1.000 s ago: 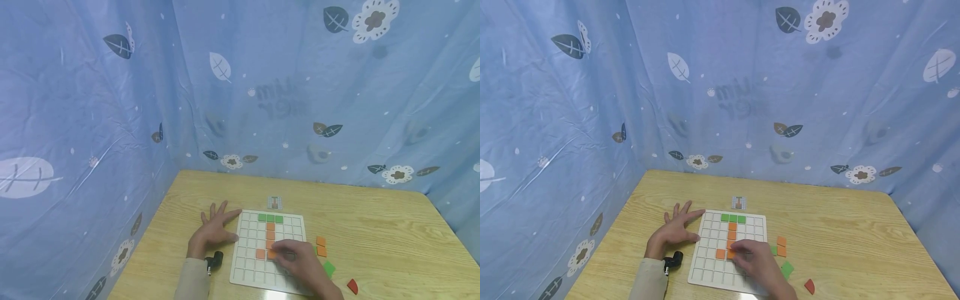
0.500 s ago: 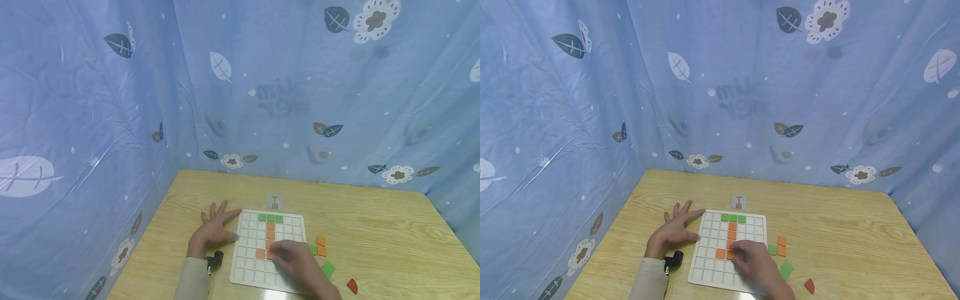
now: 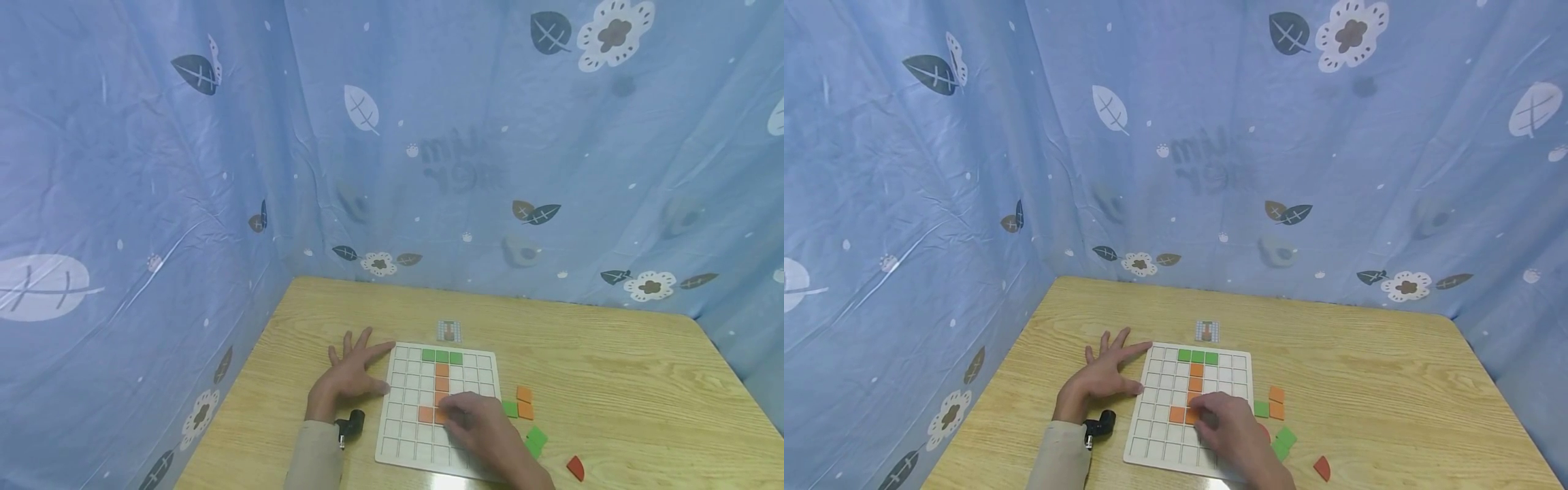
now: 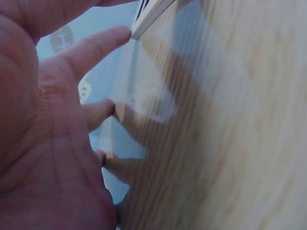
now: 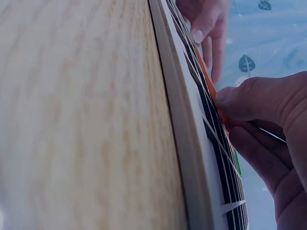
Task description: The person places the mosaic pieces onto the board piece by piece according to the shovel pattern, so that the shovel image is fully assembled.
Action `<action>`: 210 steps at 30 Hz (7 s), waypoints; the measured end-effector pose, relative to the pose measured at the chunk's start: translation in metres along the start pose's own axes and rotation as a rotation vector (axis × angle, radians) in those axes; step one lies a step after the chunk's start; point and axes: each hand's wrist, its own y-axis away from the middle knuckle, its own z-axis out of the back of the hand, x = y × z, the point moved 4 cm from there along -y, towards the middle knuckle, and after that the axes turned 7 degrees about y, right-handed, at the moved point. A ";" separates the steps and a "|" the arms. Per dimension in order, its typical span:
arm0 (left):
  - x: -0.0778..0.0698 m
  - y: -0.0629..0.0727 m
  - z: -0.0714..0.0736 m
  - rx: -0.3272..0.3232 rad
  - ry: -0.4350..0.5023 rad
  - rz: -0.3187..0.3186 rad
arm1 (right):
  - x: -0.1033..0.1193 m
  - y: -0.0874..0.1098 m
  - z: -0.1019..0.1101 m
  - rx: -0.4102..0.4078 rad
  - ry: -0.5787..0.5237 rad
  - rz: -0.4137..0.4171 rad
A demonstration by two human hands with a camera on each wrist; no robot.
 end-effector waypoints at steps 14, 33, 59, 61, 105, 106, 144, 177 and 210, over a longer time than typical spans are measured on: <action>0.000 0.000 0.000 -0.004 0.000 -0.001 | 0.001 -0.002 0.001 -0.008 0.007 0.031; 0.000 -0.001 0.000 -0.005 -0.008 -0.002 | -0.004 -0.011 0.023 -0.030 -0.023 -0.025; 0.000 0.000 0.001 0.000 0.002 -0.024 | -0.088 -0.003 0.130 -0.059 -0.210 -0.302; 0.000 -0.001 0.001 -0.001 -0.004 -0.023 | -0.094 0.001 0.129 -0.042 -0.211 -0.326; -0.001 0.001 0.000 -0.012 0.006 -0.005 | -0.131 0.028 0.091 0.137 -0.143 -0.532; -0.001 0.001 0.000 -0.013 0.005 -0.004 | -0.130 0.028 0.091 0.134 -0.143 -0.527; 0.001 -0.001 -0.001 -0.014 0.017 -0.010 | -0.118 0.021 0.105 0.163 -0.063 -0.525; 0.003 -0.002 -0.002 -0.012 0.015 -0.005 | -0.046 0.011 0.078 0.131 -0.154 -0.434; 0.003 -0.001 0.001 -0.006 -0.004 -0.006 | -0.028 0.008 0.023 0.172 -0.147 -0.254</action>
